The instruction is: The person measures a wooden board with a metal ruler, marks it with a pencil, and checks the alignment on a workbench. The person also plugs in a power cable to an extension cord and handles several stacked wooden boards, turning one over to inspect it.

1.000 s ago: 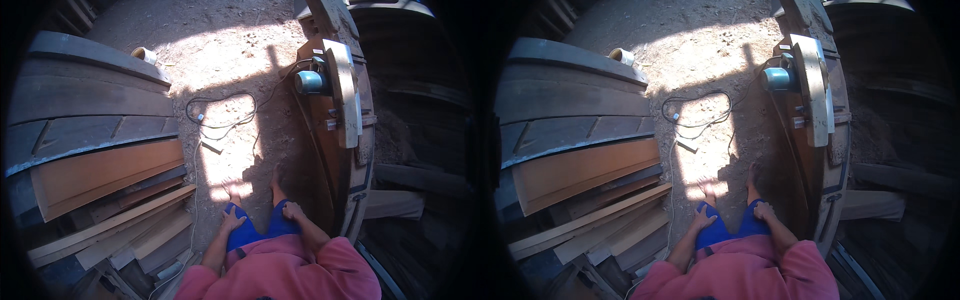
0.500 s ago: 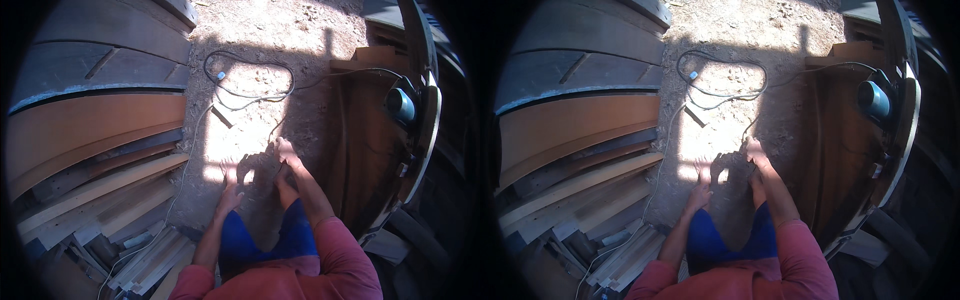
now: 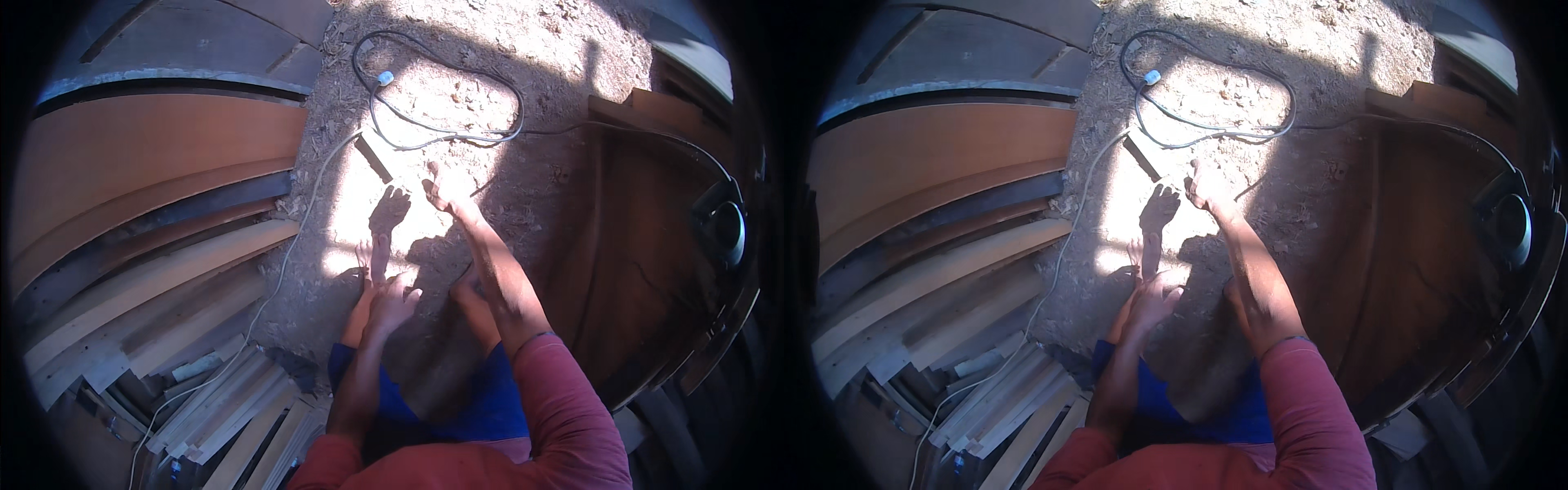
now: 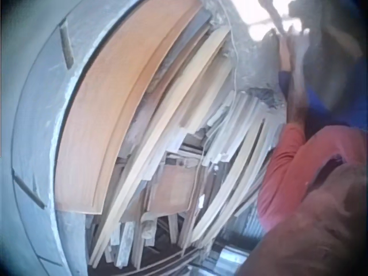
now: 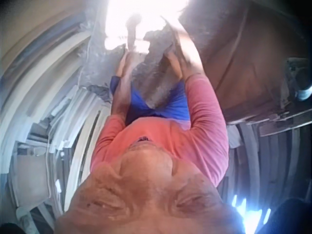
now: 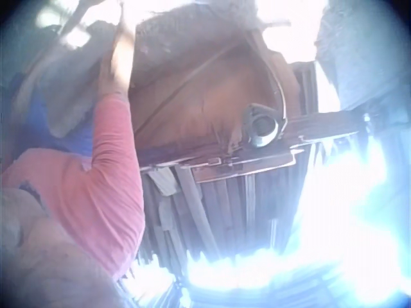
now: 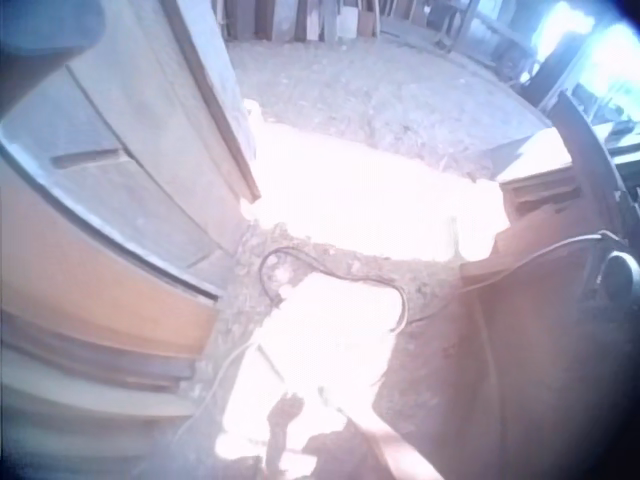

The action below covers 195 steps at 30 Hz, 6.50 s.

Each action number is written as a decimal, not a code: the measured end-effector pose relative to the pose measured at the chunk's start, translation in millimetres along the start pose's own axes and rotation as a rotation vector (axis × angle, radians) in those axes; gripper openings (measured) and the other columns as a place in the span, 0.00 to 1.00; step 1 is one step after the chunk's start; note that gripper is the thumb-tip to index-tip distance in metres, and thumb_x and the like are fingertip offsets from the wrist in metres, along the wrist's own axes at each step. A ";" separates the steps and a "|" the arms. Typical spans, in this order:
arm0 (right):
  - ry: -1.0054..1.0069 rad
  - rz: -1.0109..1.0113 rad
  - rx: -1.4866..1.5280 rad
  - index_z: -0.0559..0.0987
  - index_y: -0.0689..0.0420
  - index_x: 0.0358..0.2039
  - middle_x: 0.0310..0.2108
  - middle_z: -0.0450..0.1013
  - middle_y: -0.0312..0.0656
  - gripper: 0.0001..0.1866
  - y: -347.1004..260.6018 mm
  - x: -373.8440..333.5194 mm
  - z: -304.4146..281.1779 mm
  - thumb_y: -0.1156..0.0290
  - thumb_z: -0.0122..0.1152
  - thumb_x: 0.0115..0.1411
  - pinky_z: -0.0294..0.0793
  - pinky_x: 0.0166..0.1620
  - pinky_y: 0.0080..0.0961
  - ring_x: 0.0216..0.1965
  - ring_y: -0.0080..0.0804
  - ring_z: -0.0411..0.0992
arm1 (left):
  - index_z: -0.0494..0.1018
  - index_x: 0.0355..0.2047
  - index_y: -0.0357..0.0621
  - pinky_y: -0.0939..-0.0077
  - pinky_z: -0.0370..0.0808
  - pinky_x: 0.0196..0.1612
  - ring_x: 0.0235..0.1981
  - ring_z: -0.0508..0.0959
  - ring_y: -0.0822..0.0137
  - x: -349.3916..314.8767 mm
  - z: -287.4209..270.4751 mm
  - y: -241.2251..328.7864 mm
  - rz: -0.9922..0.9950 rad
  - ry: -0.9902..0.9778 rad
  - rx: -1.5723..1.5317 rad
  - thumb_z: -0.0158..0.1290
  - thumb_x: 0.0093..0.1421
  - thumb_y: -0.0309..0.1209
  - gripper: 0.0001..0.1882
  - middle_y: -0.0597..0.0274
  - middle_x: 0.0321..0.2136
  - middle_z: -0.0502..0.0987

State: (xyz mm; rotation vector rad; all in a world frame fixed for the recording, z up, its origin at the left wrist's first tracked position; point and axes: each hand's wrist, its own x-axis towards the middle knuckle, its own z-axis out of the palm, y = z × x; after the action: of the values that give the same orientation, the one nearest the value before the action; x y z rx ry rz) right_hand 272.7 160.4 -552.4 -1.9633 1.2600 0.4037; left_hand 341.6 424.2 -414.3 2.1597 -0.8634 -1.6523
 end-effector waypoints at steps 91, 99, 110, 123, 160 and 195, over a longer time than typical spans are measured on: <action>-0.143 -0.118 0.241 0.85 0.52 0.43 0.33 0.81 0.52 0.18 -243.3 -315.6 -264.6 0.52 0.61 0.62 0.77 0.44 0.47 0.39 0.51 0.80 | 0.74 0.50 0.39 0.74 0.76 0.37 0.35 0.78 0.70 -130.9 -176.7 171.9 0.242 0.122 -0.846 0.32 0.73 0.63 0.38 0.61 0.36 0.79; -0.121 -0.106 0.260 0.82 0.57 0.36 0.33 0.80 0.54 0.18 -252.7 -312.5 -239.4 0.53 0.62 0.60 0.76 0.44 0.49 0.39 0.55 0.79 | 0.72 0.53 0.40 0.78 0.69 0.33 0.32 0.73 0.73 -119.7 -179.7 143.1 0.170 0.088 -0.836 0.36 0.72 0.62 0.36 0.67 0.34 0.75; 0.127 -0.139 0.163 0.75 0.56 0.58 0.56 0.73 0.55 0.26 -244.1 -316.5 -236.7 0.56 0.60 0.63 0.70 0.59 0.44 0.58 0.53 0.70 | 0.72 0.48 0.41 0.79 0.67 0.24 0.25 0.72 0.77 -20.2 -207.6 100.0 0.036 0.307 -0.743 0.60 0.65 0.37 0.16 0.68 0.31 0.74; 0.878 0.826 0.596 0.80 0.63 0.48 0.46 0.79 0.55 0.18 1.0 -622.8 -264.8 0.64 0.60 0.62 0.75 0.55 0.40 0.50 0.48 0.78 | 0.74 0.33 0.43 0.79 0.62 0.13 0.14 0.69 0.73 -56.1 -214.0 46.7 -0.119 -0.261 0.026 0.55 0.66 0.34 0.08 0.65 0.21 0.72; 1.066 1.448 0.328 0.54 0.46 0.74 0.75 0.48 0.46 0.45 587.1 -1151.3 -254.1 0.61 0.65 0.60 0.53 0.72 0.50 0.72 0.57 0.52 | 0.72 0.54 0.32 0.78 0.75 0.28 0.29 0.80 0.66 -324.8 203.7 249.1 -0.121 -0.352 0.415 0.54 0.68 0.33 0.19 0.57 0.33 0.78; 1.206 1.579 0.247 0.70 0.58 0.57 0.58 0.69 0.55 0.31 616.9 -1221.3 -238.9 0.59 0.64 0.55 0.66 0.63 0.46 0.61 0.55 0.67 | 0.76 0.51 0.33 0.68 0.76 0.48 0.42 0.80 0.65 -369.6 272.9 302.8 0.175 -0.976 1.049 0.53 0.69 0.48 0.26 0.56 0.39 0.82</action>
State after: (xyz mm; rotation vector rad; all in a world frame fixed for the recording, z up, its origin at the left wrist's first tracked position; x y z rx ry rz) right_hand -865.9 622.1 95.5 -0.4213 3.2393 -0.3450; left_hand -62.7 449.9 -42.0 1.4326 -2.5449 -2.4856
